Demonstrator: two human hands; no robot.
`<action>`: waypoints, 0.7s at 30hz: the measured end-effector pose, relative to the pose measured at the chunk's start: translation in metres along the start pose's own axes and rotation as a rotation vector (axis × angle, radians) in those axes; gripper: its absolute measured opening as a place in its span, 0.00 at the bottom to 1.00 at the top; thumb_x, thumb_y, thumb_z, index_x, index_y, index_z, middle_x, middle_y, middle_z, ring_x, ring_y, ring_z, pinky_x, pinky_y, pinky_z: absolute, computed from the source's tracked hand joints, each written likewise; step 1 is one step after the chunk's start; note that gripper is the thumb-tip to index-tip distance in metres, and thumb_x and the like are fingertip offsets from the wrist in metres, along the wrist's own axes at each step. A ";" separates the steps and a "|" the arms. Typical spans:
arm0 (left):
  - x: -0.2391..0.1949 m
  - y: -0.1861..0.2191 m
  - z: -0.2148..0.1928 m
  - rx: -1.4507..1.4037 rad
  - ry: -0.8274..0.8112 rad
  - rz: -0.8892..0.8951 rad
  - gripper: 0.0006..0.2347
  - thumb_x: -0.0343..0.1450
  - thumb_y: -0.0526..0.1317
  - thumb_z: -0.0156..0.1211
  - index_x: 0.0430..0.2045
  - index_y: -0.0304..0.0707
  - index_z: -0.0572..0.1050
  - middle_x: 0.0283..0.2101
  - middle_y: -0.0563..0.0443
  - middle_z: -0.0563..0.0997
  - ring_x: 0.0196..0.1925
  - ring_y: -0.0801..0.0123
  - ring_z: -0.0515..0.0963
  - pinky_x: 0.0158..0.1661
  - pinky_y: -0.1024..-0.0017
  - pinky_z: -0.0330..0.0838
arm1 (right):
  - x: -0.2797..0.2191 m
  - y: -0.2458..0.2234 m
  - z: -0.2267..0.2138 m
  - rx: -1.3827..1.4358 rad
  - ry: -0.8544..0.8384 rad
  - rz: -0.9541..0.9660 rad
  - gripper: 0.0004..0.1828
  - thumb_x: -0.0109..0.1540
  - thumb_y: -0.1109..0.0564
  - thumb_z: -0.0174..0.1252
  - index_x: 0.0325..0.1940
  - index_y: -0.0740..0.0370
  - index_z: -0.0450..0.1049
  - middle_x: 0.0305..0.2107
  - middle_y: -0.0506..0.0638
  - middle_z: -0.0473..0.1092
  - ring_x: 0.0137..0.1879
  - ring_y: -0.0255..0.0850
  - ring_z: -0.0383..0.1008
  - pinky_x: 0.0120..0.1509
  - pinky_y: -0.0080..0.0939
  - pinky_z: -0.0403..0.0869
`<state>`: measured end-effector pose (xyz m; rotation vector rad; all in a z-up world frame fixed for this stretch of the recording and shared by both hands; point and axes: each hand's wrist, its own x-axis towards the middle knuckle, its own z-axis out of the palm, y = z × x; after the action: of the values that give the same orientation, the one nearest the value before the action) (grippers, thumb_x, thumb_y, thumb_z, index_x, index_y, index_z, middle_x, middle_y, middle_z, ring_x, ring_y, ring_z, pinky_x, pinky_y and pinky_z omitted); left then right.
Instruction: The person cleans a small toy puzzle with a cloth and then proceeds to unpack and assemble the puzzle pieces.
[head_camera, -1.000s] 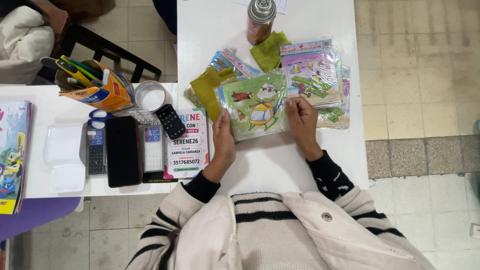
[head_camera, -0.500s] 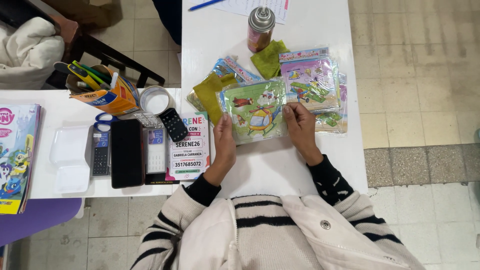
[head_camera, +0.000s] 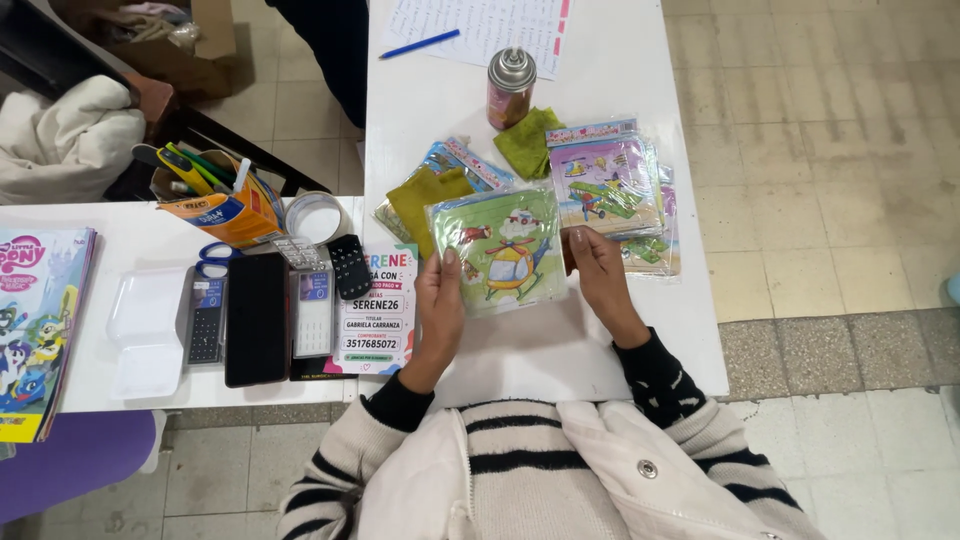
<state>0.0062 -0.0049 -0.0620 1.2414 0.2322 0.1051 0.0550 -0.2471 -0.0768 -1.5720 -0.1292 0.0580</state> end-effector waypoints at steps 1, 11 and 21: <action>-0.003 0.003 -0.004 0.002 -0.005 0.006 0.14 0.82 0.46 0.49 0.41 0.32 0.76 0.32 0.61 0.73 0.33 0.86 0.64 0.34 0.82 0.61 | 0.003 -0.011 0.006 0.002 0.003 -0.007 0.17 0.78 0.51 0.48 0.46 0.65 0.76 0.26 0.40 0.67 0.33 0.26 0.64 0.39 0.28 0.67; -0.014 0.038 -0.033 -0.150 0.074 0.168 0.12 0.83 0.43 0.52 0.32 0.37 0.71 0.31 0.63 0.71 0.35 0.87 0.63 0.38 0.83 0.61 | 0.022 -0.009 0.072 -0.806 -0.430 -0.635 0.32 0.56 0.47 0.69 0.62 0.58 0.73 0.57 0.56 0.72 0.61 0.55 0.72 0.63 0.50 0.72; -0.020 0.000 -0.062 -0.293 0.075 0.064 0.10 0.84 0.40 0.54 0.39 0.32 0.75 0.34 0.60 0.74 0.36 0.86 0.67 0.39 0.81 0.64 | 0.052 -0.025 0.064 -0.706 -0.330 -0.233 0.20 0.61 0.58 0.65 0.58 0.54 0.77 0.53 0.55 0.73 0.57 0.55 0.77 0.59 0.50 0.79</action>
<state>-0.0276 0.0482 -0.0787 0.9545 0.2337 0.2331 0.0984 -0.1777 -0.0498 -2.2291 -0.6469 0.0956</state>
